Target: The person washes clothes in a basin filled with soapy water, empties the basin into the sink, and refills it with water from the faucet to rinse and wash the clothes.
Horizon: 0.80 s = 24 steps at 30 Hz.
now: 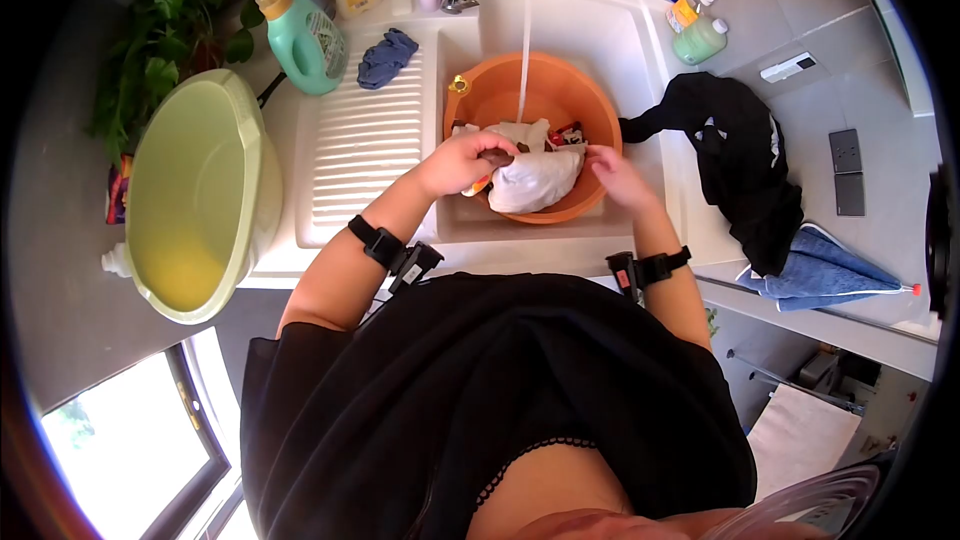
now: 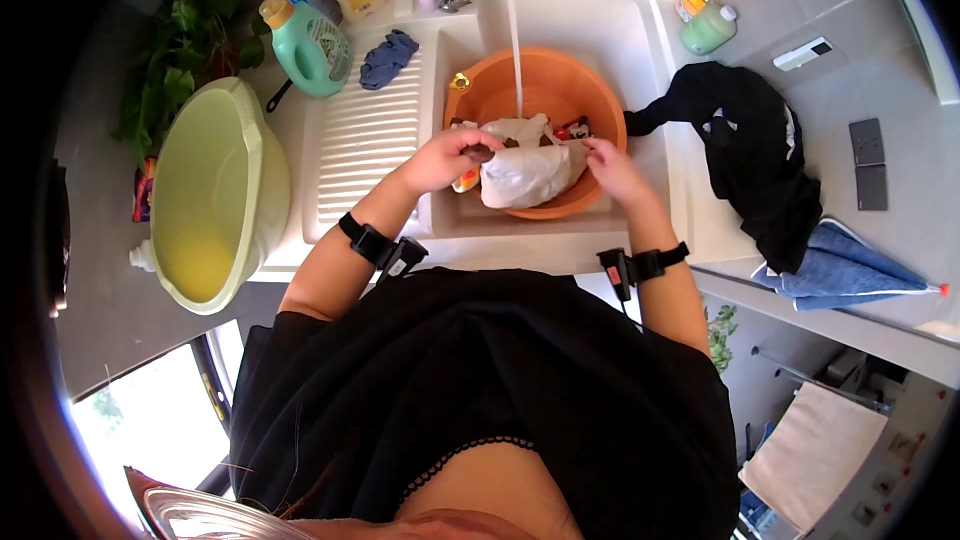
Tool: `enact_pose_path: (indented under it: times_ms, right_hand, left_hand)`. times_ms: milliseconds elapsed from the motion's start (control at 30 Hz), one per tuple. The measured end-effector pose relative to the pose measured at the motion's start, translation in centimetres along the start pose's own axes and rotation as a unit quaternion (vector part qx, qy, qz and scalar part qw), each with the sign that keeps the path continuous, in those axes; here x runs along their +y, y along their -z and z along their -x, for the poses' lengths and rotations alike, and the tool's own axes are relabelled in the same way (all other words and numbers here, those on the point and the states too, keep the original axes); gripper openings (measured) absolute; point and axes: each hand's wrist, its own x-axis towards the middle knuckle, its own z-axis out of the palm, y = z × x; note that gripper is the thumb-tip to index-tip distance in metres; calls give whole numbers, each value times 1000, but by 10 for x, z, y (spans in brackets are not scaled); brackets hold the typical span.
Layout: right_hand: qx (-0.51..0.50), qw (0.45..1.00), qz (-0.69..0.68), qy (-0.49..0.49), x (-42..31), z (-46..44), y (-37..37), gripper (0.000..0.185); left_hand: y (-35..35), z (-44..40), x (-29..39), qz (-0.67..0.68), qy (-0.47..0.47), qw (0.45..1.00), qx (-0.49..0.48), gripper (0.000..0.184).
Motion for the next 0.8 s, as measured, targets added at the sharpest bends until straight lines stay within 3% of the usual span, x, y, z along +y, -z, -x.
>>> enact_pose_path:
  times_ms: [33, 100, 167, 233, 267, 367, 400, 500, 567, 667, 700, 800]
  right_hand:
    - [8, 998, 61, -2, 7, -3, -12, 38]
    - [26, 998, -56, -4, 21, -13, -42, 44]
    - [-59, 982, -174, -44, 17, -14, -54, 49]
    - [-241, 920, -285, -116, -12, -9, -46, 50]
    - [-253, 949, -163, -91, -28, -6, -42, 44]
    - [-204, 972, -82, -79, -11, -15, -48, 35]
    - [-174, 983, -27, -56, -19, -15, -39, 25]
    - [-99, 994, 49, 12, -6, -34, 2, 21]
    - [-15, 996, -72, 50, -48, -17, 30, 20]
    - [19, 981, -169, 92, -113, 0, 64, 22]
    - [19, 969, -212, 125, -131, 5, 73, 22]
    - [-19, 976, -91, 199, -169, 8, 95, 20]
  left_hand:
    - [-1, 4, 3, 15, 4, 999, -31, 35]
    - [-2, 9, 10, 47, 13, 994, -96, 37]
    - [-5, 13, 16, 32, 25, 990, -133, 41]
    - [-9, 15, 24, 20, 41, 989, -138, 42]
    - [-7, 13, 20, -29, 34, 989, -139, 44]
    - [-8, 10, 25, -41, 25, 992, -114, 41]
    - [-8, 8, 24, -29, 11, 996, -81, 40]
    - [-1, 0, 13, -13, -64, 998, 3, 39]
    - [-3, -7, 16, 26, -67, 994, 82, 40]
    - [-1, -22, 15, 63, -98, 987, 107, 41]
    - [2, -25, 21, -26, -86, 993, 74, 41]
    - [10, -23, 71, -294, -27, 955, -23, 47]
